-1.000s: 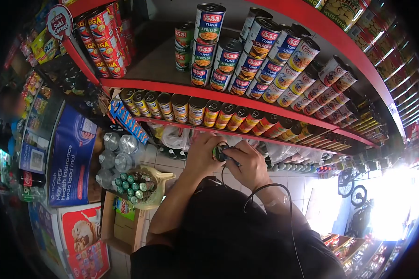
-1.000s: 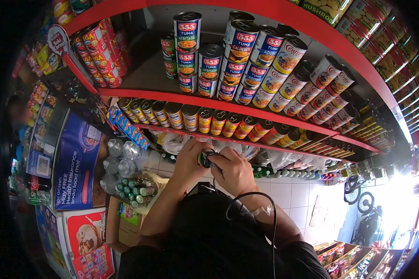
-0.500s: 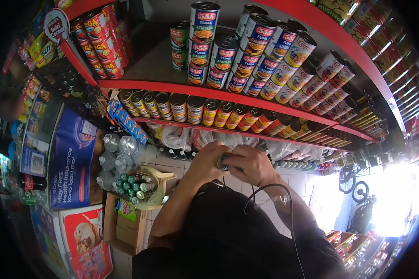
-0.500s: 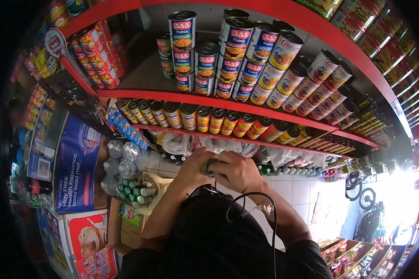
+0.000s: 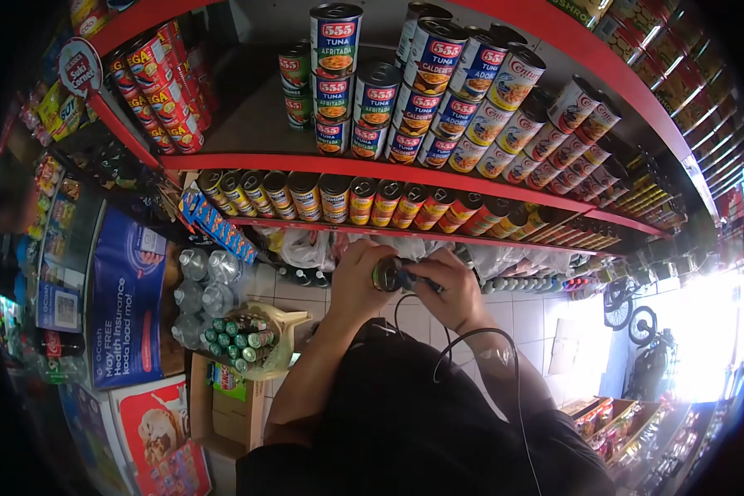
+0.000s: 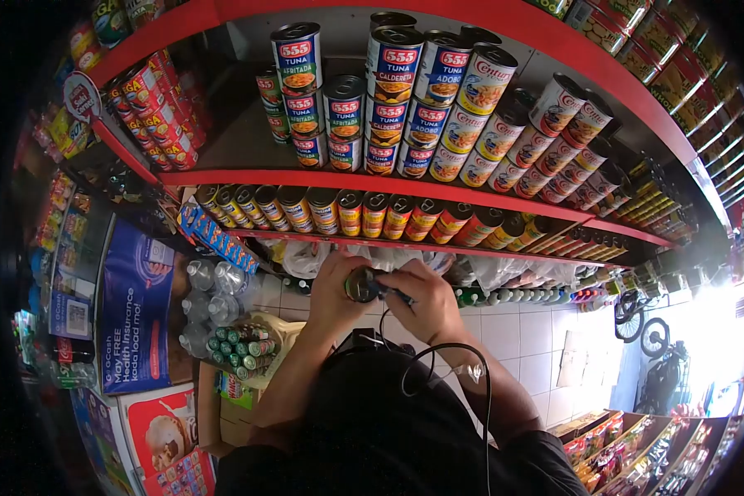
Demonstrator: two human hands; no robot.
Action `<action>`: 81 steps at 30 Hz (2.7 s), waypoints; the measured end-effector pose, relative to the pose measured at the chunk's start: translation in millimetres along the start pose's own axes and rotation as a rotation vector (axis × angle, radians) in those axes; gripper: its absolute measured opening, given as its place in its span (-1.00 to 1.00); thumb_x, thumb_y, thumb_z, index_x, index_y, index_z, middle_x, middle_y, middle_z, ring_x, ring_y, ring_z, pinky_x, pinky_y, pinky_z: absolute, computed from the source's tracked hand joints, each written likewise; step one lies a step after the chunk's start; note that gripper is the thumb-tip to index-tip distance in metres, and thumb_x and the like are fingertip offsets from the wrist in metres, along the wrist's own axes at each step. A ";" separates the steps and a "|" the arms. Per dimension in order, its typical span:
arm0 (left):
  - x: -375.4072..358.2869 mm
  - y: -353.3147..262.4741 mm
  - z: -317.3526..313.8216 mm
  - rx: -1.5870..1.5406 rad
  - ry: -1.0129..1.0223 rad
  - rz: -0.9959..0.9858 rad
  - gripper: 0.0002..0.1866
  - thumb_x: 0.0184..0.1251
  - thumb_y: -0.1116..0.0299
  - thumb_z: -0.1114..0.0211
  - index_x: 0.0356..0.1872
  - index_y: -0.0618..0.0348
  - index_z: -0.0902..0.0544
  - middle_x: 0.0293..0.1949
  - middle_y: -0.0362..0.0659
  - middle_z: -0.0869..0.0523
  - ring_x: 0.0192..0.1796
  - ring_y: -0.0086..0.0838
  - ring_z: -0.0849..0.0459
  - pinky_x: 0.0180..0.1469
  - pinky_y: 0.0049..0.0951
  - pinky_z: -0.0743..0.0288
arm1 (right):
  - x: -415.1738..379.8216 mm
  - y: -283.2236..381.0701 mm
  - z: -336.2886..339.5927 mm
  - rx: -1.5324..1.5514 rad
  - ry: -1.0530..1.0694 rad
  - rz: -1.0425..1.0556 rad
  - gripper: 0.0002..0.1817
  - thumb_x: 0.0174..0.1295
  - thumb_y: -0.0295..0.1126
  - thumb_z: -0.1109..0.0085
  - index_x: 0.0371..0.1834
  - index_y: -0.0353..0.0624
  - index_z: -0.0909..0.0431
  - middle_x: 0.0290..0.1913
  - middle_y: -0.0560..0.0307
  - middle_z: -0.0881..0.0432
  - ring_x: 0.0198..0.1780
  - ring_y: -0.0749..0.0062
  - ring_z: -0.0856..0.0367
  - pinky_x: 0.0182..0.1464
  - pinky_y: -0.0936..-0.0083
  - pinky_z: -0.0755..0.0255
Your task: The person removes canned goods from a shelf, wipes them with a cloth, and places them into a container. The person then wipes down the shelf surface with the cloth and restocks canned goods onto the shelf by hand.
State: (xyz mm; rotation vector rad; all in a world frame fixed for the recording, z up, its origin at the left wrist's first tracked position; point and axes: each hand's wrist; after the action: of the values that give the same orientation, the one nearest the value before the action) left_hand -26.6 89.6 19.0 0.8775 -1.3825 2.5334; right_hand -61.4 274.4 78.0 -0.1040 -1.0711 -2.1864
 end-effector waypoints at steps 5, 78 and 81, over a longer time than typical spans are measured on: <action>-2.5 5.7 -5.7 0.015 0.014 -0.006 -0.51 -0.12 0.46 -0.59 -0.06 0.03 -0.65 -0.14 -0.12 -0.65 -0.05 -0.11 -0.68 -0.06 -0.17 -0.61 | 0.7 12.2 -10.3 -0.147 0.020 0.077 -0.62 0.08 -0.45 -0.43 0.02 0.01 -0.75 -0.22 0.11 -0.57 -0.16 0.12 -0.68 -0.14 0.24 -0.63; -131.6 156.6 92.5 -0.769 -0.256 1.113 -0.43 0.27 0.34 -0.56 0.18 -0.05 -0.39 0.05 -0.19 -0.63 0.05 -0.43 -0.69 -0.06 -0.26 -0.68 | -131.9 -206.6 -120.6 -0.210 0.372 -0.767 -0.64 0.24 -0.11 -0.36 -0.38 -0.25 -0.63 -0.47 -0.06 -0.72 -0.46 0.13 -0.71 -0.32 0.22 -0.55; -184.1 210.2 150.4 -0.356 -0.355 1.061 -0.32 0.07 0.39 -0.63 0.13 0.21 -0.35 -0.06 -0.13 -0.57 -0.05 -0.37 -0.62 -0.06 -0.30 -0.61 | -263.2 -264.6 -117.5 -0.355 0.468 -0.897 -0.48 0.41 0.06 -0.15 -0.43 -0.23 -0.66 -0.39 -0.18 -0.74 -0.29 -0.06 -0.77 -0.23 0.07 -0.60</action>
State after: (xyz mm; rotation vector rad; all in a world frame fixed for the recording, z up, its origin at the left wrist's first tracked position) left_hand 111.8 -122.2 -172.7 0.6137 -2.9168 2.5985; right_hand 1.2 445.4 -268.4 0.8408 -0.4716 -2.9438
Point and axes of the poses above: each hand's wrist, its own x-axis towards the middle knuckle, its own z-axis out of the back of the hand, y = z × x
